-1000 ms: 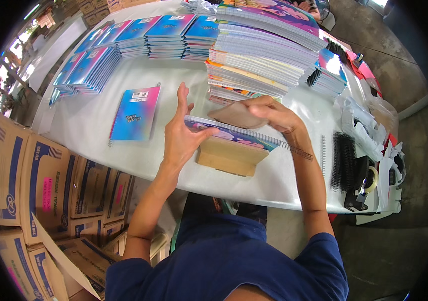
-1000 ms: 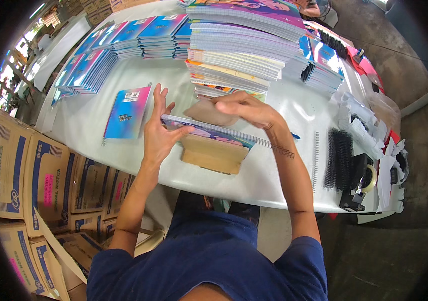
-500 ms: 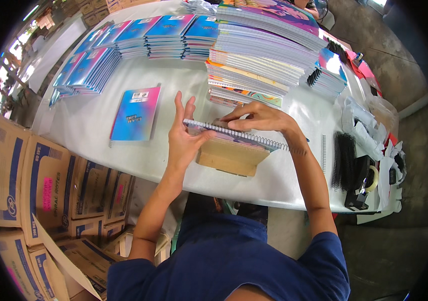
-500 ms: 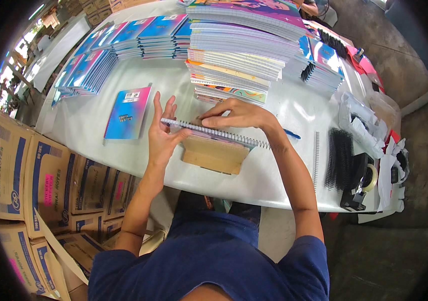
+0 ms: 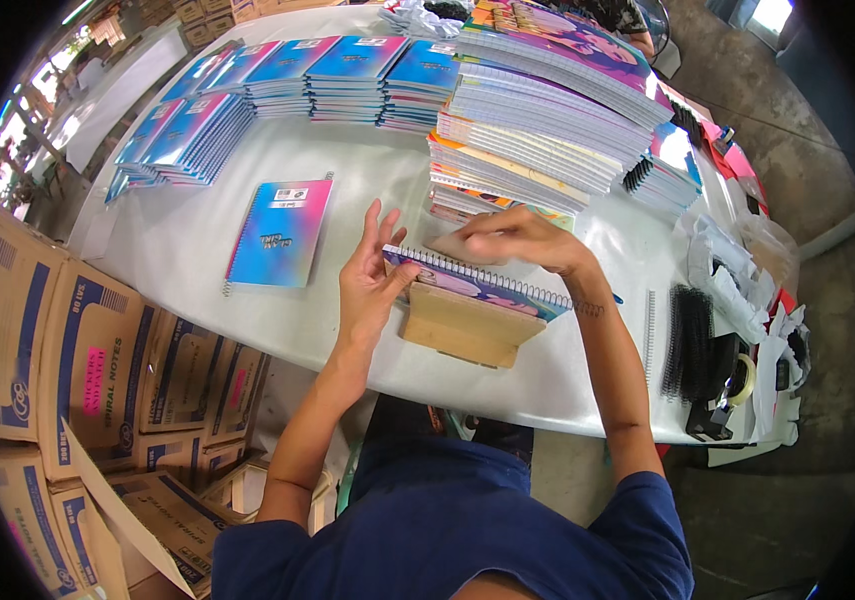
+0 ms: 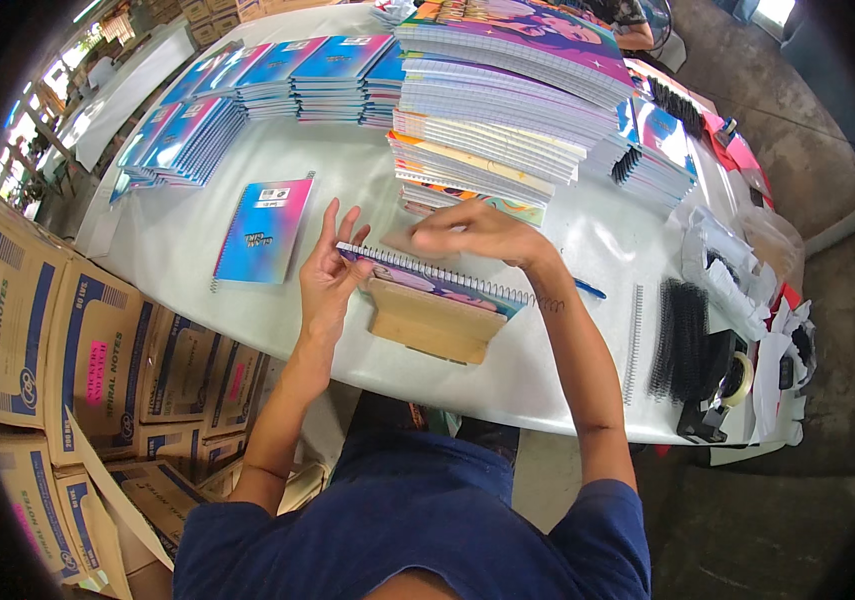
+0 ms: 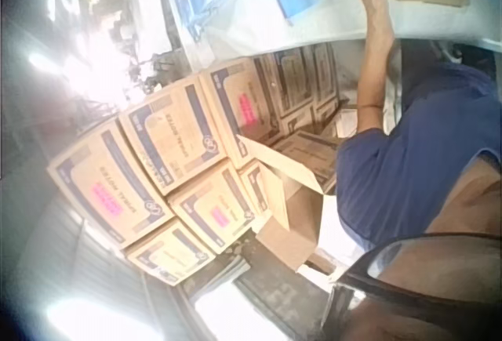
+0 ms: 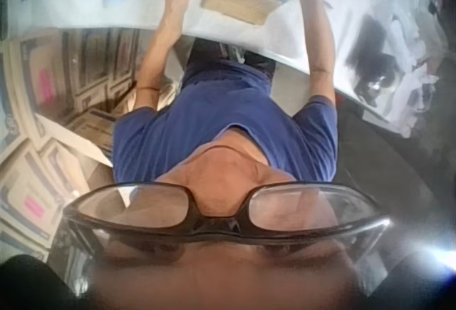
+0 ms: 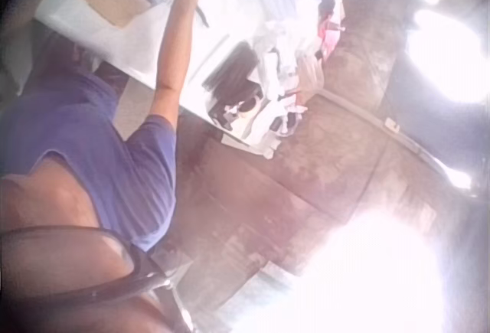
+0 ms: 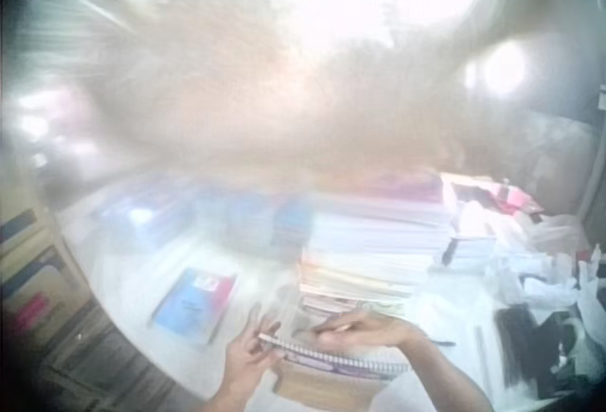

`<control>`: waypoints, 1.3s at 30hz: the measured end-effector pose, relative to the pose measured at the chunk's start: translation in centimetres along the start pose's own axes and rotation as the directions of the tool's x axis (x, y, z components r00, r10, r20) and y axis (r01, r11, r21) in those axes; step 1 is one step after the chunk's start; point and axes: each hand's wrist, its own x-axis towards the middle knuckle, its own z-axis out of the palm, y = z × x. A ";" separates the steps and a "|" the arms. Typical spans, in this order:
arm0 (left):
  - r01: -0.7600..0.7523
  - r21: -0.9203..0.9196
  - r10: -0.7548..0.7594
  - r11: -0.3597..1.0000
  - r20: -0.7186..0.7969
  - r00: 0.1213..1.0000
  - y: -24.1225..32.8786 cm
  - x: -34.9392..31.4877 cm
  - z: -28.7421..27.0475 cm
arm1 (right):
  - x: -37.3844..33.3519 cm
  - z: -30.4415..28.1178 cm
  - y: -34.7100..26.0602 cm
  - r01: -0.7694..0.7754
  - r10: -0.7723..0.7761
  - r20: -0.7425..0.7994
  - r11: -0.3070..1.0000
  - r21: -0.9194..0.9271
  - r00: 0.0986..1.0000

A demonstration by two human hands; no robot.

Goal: The person manually inserts a spiral coil into the punched holes of several notebooks, using a pair of pliers to trim and secure the ends of each coil before stacking the finished notebooks on the table.

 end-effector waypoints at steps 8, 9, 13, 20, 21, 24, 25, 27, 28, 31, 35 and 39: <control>0.045 -0.029 -0.047 0.999 -0.084 0.995 0.9 -0.2 0.6 | 1.0 -0.1 -0.2 0.004 -0.005 -0.034 0.999 -0.032 0.999; 0.059 -0.036 -0.061 0.998 -0.070 0.996 1.0 0.0 0.7 | 0.8 -0.1 -0.4 0.051 -0.051 -0.023 0.998 -0.025 0.998; -0.003 0.048 -0.001 0.999 0.078 0.997 -0.3 0.4 -1.0 | 0.7 0.5 -1.3 0.000 -0.008 -0.056 0.990 -0.140 0.998; 0.143 0.128 -0.182 0.981 0.375 0.909 2.6 2.9 -1.1 | -13.3 -3.9 -1.1 -0.210 0.076 -0.343 0.905 -0.371 0.936; 0.046 0.175 -0.100 0.983 0.308 0.946 3.5 3.6 -0.9 | -15.4 -4.7 -0.2 -0.345 0.143 -0.501 0.875 -0.338 0.854; -0.141 0.125 0.120 0.982 0.166 0.979 8.2 5.0 -0.3 | -20.4 -8.0 6.0 -0.619 0.244 -0.718 0.718 -0.317 0.652; -0.191 0.092 0.178 0.977 0.135 0.975 10.0 5.2 -0.4 | -20.5 -8.0 7.4 -0.718 0.261 -0.770 0.609 -0.337 0.583; -0.273 0.067 0.265 0.960 0.113 0.958 12.4 4.6 0.0 | -22.0 -6.8 11.9 -0.787 -0.129 -0.805 0.169 -0.593 0.579; -0.300 0.077 0.290 0.951 0.126 0.949 13.1 3.7 0.3 | -22.0 -5.9 13.1 -0.745 -0.305 -0.722 0.056 -0.665 0.621; -0.338 0.285 0.225 0.897 0.364 0.904 11.9 -0.2 -0.2 | -18.9 -1.4 13.2 -0.658 -0.250 -0.747 0.357 -0.663 0.616; -0.419 0.489 0.063 0.765 0.591 0.804 9.0 -4.8 3.2 | -16.0 3.0 16.2 -0.651 -0.353 -0.704 0.275 -0.708 0.616; -0.643 0.644 0.174 0.414 0.637 0.751 5.8 -6.9 6.1 | -15.3 4.6 13.0 -0.784 -0.204 -0.863 0.360 -0.505 0.462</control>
